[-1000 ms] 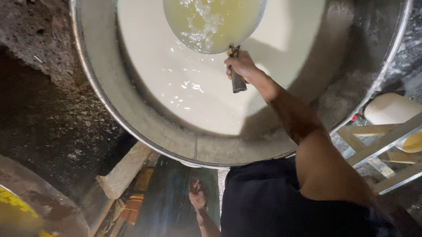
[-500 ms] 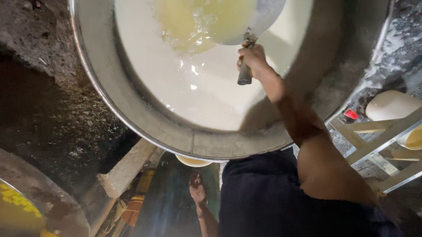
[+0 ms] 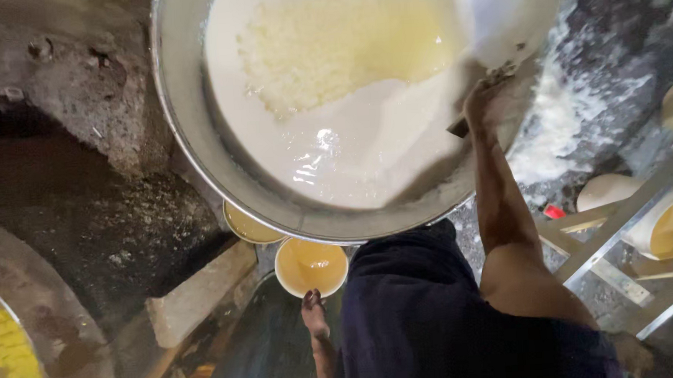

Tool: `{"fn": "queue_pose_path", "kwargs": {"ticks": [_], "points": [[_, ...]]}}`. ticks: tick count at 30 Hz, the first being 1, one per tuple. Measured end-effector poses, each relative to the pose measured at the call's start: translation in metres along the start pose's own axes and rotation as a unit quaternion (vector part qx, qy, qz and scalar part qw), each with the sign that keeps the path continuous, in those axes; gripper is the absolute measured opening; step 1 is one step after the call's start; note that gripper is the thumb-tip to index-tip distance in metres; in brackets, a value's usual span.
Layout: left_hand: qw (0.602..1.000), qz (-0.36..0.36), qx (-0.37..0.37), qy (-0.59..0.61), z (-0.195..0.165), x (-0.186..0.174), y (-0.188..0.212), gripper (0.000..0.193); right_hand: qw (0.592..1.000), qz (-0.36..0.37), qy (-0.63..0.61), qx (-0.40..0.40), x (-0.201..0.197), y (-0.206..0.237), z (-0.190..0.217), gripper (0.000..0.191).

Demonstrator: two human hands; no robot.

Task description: The person stands over a large vat of white liquid and uses a flat skimmer to lift a yellowish liquid layer from the surface. They tip the skimmer's contents into a bowl, then return to the vat and repeat the skimming motion, filling bowls placed on the floor beside the vat.

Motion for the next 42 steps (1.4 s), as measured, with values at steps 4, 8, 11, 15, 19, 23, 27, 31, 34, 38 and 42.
{"fn": "queue_pose_path", "kwargs": {"ticks": [4,8,11,15,19,23,27,31,34,38,42], "points": [[0.996,-0.013,-0.026,0.079,0.028,-0.02,0.012,0.031,0.972,-0.027,-0.23,-0.043,-0.065,-0.009,0.025,0.046],[0.978,0.005,-0.104,0.182,0.058,-0.04,0.019,0.02,0.894,0.076,-0.429,-0.105,-0.084,-0.001,0.076,0.069],[0.951,0.035,-0.1,0.291,0.071,-0.047,0.027,0.013,0.964,0.047,-0.216,-0.144,-0.069,0.019,0.118,0.075],[0.962,-0.085,-0.096,0.24,0.085,-0.06,0.05,0.022,0.933,0.002,-0.205,-0.294,-0.039,0.07,0.193,0.073],[0.952,-0.2,-0.194,0.129,0.117,-0.07,0.08,0.02,0.958,0.184,-0.14,-0.17,-0.007,0.115,0.243,0.046],[0.96,-0.162,-0.118,0.195,0.156,-0.068,0.102,0.029,0.952,0.229,-0.077,-0.19,0.009,0.149,0.275,0.044],[0.969,-0.199,-0.081,0.125,0.178,-0.066,0.118,0.026,0.944,0.27,-0.027,-0.186,0.015,0.175,0.278,0.043],[0.974,-0.187,-0.097,-0.085,0.175,-0.069,0.117,0.038,0.938,0.291,0.017,-0.19,0.012,0.19,0.264,0.047],[0.976,-0.163,-0.138,0.036,0.171,-0.069,0.109,0.044,0.931,0.296,0.04,-0.208,0.006,0.199,0.243,0.05],[0.973,-0.155,-0.11,0.128,0.164,-0.069,0.089,0.039,0.926,0.304,0.073,-0.213,-0.006,0.206,0.207,0.053],[0.961,-0.149,-0.109,0.204,0.15,-0.07,0.071,0.027,0.922,0.309,0.086,-0.217,-0.024,0.205,0.169,0.051]]}}
Point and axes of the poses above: each hand's wrist, its own y-axis away from the middle knuckle, its own x-axis out of the palm, z = x × y, the point moved 3 cm from there along -y, towards the middle knuckle, and after that the axes turned 9 degrees about y, right-handed, at the moved point
